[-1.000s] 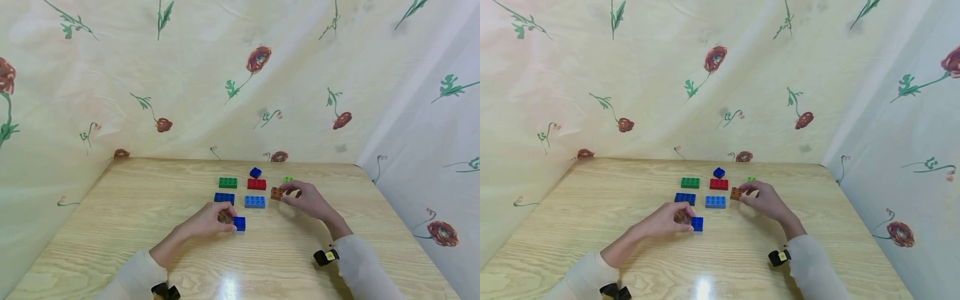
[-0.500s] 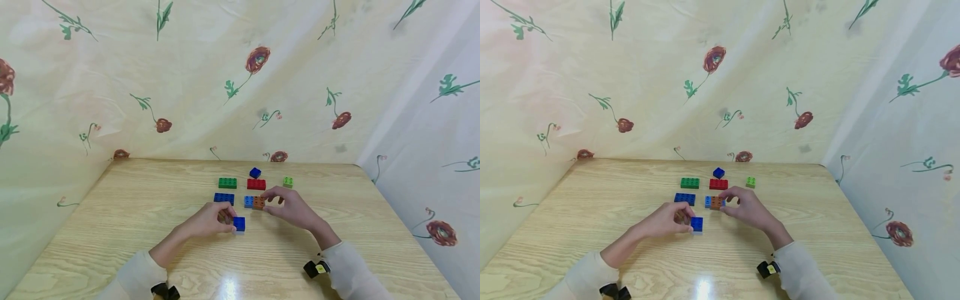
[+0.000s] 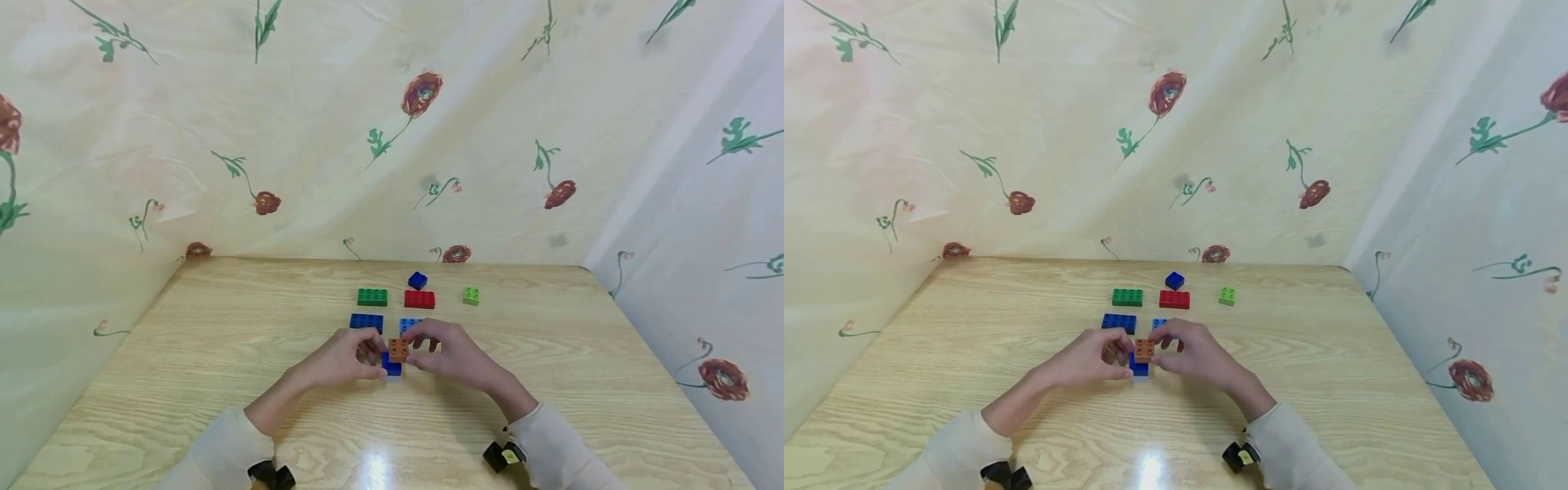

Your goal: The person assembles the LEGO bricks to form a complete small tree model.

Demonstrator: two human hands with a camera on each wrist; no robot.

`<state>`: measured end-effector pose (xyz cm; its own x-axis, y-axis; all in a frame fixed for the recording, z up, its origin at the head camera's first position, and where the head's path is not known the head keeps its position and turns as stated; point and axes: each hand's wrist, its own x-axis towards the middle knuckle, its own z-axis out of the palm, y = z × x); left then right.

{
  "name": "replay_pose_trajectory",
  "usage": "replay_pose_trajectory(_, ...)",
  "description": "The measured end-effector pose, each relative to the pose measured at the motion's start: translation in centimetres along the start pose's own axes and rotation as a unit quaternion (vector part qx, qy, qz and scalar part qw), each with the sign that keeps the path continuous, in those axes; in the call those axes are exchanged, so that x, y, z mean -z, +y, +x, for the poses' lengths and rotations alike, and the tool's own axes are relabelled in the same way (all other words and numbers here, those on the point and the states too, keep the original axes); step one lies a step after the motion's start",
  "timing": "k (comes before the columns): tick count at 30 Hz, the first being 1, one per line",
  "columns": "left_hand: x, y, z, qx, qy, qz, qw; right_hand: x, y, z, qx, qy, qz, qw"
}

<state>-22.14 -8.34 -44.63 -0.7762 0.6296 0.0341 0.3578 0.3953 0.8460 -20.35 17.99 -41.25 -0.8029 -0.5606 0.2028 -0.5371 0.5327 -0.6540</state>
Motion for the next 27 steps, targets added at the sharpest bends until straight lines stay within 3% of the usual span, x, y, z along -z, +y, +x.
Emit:
replay_pose_trajectory(9, -0.31, -0.07, 0.35, 0.002, 0.003, 0.007, 1.0000, -0.95, 0.10, 0.00, 0.004, -0.008, -0.011, 1.000)
replay_pose_trajectory(27, -0.33, 0.45, 0.33, -0.009, 0.017, 0.029, 0.9994, -0.89, 0.26, -0.16, 0.016, -0.011, -0.030, 0.999)
